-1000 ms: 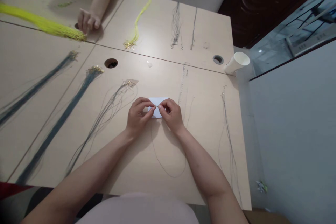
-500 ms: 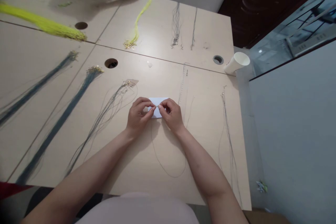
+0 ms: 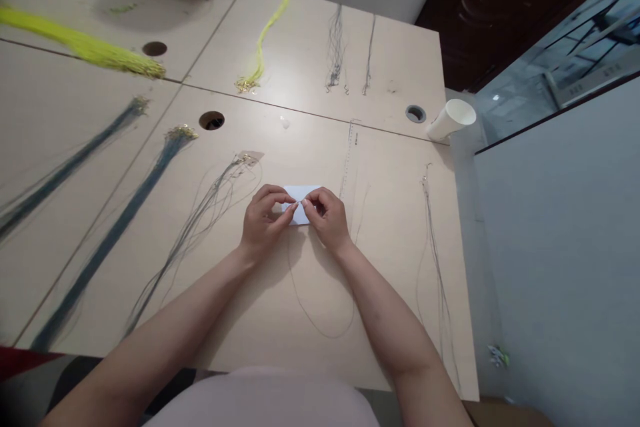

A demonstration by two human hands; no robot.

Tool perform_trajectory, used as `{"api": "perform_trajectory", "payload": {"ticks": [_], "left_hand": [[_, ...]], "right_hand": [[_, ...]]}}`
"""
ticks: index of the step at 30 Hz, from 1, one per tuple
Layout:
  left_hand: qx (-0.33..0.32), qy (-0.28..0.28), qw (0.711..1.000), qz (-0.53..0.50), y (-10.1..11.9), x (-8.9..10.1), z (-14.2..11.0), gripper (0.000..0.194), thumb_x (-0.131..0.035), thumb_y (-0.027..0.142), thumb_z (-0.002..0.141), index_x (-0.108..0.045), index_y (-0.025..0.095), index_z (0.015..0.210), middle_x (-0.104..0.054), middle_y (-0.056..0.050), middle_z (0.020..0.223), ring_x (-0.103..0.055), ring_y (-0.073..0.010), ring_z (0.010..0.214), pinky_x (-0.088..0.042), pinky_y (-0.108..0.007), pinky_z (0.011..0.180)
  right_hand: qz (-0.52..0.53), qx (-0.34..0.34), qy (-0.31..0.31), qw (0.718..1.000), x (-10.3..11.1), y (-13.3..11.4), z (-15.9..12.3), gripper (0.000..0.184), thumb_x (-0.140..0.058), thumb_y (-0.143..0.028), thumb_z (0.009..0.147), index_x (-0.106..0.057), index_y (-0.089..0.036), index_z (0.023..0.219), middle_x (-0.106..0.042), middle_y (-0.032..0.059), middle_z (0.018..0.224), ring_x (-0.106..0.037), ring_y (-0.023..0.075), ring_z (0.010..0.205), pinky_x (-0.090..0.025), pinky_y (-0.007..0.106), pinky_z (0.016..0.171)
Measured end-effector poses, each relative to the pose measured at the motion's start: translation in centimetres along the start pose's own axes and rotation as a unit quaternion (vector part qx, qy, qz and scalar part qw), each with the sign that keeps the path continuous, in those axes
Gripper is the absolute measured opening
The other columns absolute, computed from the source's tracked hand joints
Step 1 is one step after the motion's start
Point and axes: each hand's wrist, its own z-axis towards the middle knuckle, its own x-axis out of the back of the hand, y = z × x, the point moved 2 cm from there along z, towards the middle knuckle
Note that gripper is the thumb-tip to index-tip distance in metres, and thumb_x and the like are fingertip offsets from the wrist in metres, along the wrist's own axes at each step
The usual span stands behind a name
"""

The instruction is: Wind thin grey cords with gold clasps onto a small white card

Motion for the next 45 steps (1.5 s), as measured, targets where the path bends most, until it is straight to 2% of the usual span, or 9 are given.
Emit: {"api": "perform_trajectory", "payload": {"ticks": [22,35,45], "left_hand": [[-0.005,-0.012,1.000,0.016,0.03,-0.05,0.07,0.005,-0.058,0.022,0.077,-0.060,0.018,0.077,-0.058,-0.003,0.083,-0.055,-0.0139,0.081,-0.042,-0.030,0.074],[0.001,-0.003,1.000,0.008,0.00,-0.05,0.05,0.007,-0.058,0.025,0.078,-0.061,0.018,0.077,-0.059,-0.003,0.084,-0.055,-0.0137,0.079,-0.043,-0.030,0.073],[-0.003,-0.006,1.000,0.009,0.23,0.05,0.06,0.007,-0.058,0.026,0.078,-0.061,0.019,0.079,-0.058,-0.003,0.085,-0.055,-0.0140,0.081,-0.042,-0.031,0.075]], "right_hand": [[-0.001,0.014,-0.005,1.000,-0.07,-0.02,0.02,0.015,-0.051,-0.025,0.082,-0.051,-0.018,0.068,-0.048,-0.0007,0.067,-0.044,0.0111,0.061,-0.035,0.025,0.057],[0.016,-0.026,-0.007,1.000,0.07,0.24,0.06,0.018,-0.050,-0.030,0.082,-0.051,-0.018,0.069,-0.049,-0.0007,0.067,-0.045,0.0113,0.062,-0.036,0.025,0.058],[0.019,-0.029,-0.007,0.999,0.07,0.19,0.07,0.019,-0.050,-0.031,0.082,-0.051,-0.018,0.068,-0.049,-0.0004,0.067,-0.045,0.0116,0.062,-0.036,0.025,0.059]]}}
